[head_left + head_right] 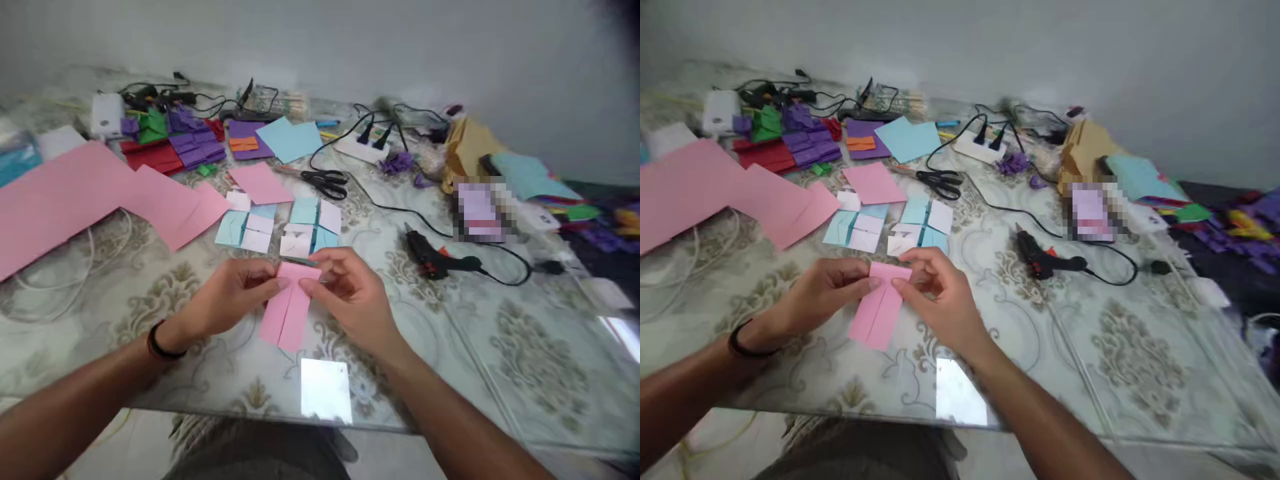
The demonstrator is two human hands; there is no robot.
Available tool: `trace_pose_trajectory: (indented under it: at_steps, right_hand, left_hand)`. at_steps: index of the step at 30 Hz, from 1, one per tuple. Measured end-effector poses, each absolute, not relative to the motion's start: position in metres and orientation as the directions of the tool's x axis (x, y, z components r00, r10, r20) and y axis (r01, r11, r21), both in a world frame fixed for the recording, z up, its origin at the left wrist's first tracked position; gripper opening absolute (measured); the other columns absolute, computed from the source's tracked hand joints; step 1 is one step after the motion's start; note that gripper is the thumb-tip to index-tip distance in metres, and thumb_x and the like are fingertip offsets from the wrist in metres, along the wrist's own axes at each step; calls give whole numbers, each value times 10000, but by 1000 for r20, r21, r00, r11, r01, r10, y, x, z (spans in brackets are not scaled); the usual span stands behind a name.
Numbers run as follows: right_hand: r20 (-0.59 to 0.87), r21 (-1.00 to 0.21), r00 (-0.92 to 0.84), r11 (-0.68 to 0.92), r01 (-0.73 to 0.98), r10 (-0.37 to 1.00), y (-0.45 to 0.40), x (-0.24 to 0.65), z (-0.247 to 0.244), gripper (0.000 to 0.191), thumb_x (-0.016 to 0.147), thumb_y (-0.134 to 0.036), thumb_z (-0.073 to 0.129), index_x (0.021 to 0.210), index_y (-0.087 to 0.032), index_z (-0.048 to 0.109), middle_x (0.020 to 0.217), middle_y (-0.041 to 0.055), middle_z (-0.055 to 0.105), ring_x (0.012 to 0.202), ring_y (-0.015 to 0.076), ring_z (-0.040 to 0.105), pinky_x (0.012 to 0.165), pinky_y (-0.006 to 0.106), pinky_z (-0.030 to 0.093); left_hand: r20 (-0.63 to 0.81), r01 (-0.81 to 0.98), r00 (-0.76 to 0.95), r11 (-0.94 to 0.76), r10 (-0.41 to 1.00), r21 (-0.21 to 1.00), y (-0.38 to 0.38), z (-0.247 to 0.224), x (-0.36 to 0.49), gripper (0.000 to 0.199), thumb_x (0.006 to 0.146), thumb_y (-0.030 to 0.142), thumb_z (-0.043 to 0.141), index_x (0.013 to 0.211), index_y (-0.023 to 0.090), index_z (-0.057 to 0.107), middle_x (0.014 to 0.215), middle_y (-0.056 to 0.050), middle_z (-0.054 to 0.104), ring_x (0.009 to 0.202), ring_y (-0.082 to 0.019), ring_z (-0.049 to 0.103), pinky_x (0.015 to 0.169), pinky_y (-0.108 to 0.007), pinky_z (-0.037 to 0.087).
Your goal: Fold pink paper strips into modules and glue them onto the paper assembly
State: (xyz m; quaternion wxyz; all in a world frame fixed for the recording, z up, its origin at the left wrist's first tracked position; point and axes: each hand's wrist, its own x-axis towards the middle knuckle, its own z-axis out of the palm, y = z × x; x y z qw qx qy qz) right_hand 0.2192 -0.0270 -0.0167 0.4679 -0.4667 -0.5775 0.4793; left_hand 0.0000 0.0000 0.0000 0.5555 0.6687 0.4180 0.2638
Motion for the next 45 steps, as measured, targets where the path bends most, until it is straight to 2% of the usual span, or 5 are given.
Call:
trace_pose_trajectory:
  at_steps: [4,8,14,26,45]
  right_hand:
    - [18,-992,-217,45,122,976,-28,218,-13,182,911,-258,758,1076,-255,680,749,-52,620,705,127,630,725,265,556]
    - [-83,-981,-293,-26,193,953,-28,217,-8,173,925,-331,742,1060,-226,717,923,15,759,874,177,710,823,314,562]
    - [-123,-979,-257,-75,188,958,-27,216,-9,160,902,-369,767,861,-214,757,773,3,738,730,156,661,701,281,525]
    - [-169,-983,-183,-153,100,969,-31,216,-13,137,810,-330,863,844,-221,787,761,-3,754,708,145,661,664,255,511]
    - [-141,-990,-250,-129,64,958,-27,217,-15,197,904,-370,774,801,-206,739,737,-8,686,669,124,582,613,250,438]
  left_hand:
    - [-128,301,439,-11,889,954,0,-3,1,283,968,385,630,820,151,685,681,19,542,596,-104,439,529,-232,314]
    - [-157,398,479,-55,864,916,-3,1,1,184,941,310,638,878,162,728,695,12,625,623,-115,504,563,-235,375]
    - [-181,434,534,-84,826,897,-6,2,3,190,943,300,615,850,164,711,639,36,587,599,-104,483,544,-219,370]
    - [-171,468,509,-104,844,878,-6,9,2,243,950,310,622,806,165,752,579,56,521,561,-87,410,500,-209,284]
    - [-265,458,589,-46,764,888,-1,11,-1,298,964,343,578,808,151,745,582,45,466,561,-96,389,503,-221,274]
